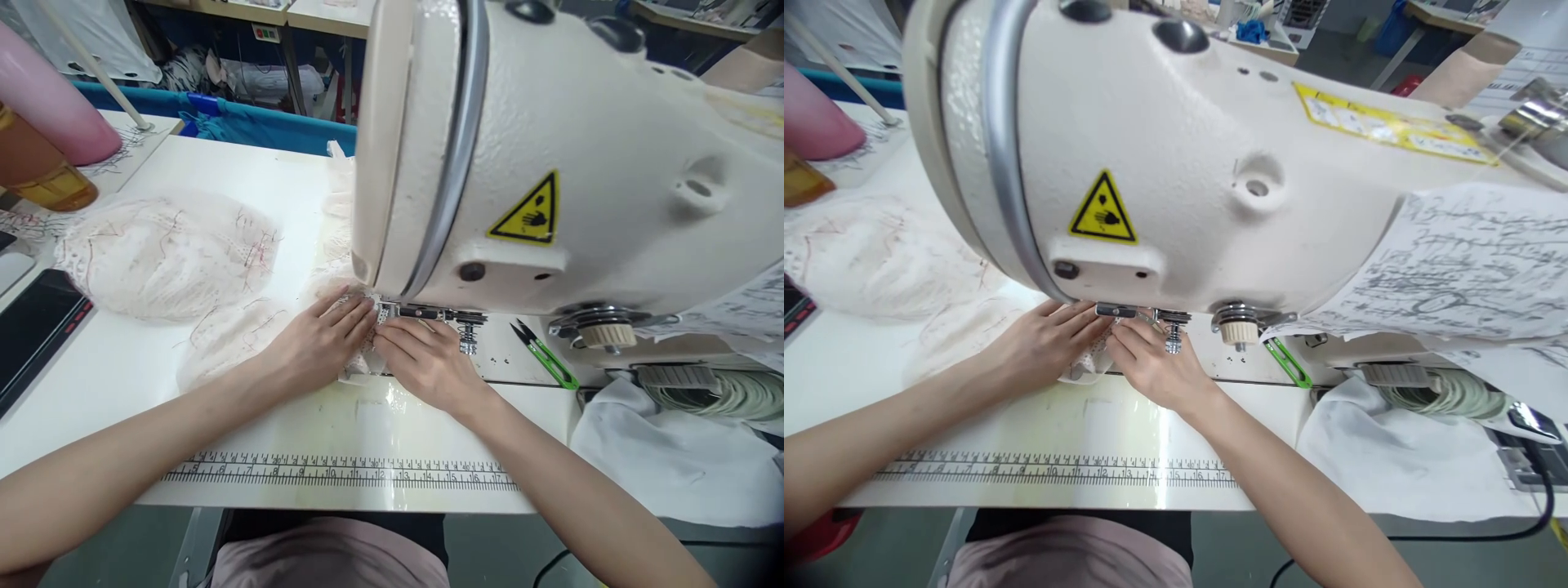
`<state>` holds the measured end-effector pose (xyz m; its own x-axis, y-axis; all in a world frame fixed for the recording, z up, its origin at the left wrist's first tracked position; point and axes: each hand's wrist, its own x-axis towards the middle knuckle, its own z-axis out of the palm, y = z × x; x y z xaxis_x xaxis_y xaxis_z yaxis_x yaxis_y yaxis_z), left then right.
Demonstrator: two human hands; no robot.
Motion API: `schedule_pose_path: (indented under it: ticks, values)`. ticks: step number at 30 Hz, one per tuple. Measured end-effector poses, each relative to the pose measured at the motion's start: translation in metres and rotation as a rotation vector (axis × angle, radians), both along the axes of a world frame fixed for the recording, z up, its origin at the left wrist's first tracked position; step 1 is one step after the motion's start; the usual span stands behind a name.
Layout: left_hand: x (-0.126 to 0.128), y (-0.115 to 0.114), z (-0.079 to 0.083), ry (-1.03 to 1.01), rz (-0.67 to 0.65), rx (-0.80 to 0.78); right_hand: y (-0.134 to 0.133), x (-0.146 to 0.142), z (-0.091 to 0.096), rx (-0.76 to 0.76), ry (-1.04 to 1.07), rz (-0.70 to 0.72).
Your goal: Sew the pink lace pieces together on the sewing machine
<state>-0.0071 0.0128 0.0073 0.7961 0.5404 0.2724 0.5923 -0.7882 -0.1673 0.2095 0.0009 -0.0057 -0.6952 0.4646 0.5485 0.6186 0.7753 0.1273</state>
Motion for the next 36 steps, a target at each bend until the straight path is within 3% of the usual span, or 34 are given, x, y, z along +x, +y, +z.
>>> schedule_pose_path:
  ticks: [8, 22, 30, 36]
  values:
    - [0.004, -0.007, -0.006, -0.033, 0.025, 0.090, -0.001, 0.003, 0.003, -0.030, -0.043, -0.038]
    - [0.005, -0.010, -0.007, -0.020, 0.071, 0.093, 0.001, 0.008, -0.002, -0.026, -0.029, -0.055]
    - [0.006, -0.009, -0.007, -0.030, 0.084, 0.086, 0.009, 0.015, -0.003, -0.047, -0.002, 0.011]
    - [0.005, -0.006, -0.002, -0.004, 0.075, 0.098, 0.011, 0.016, -0.004, -0.173, 0.029, -0.033]
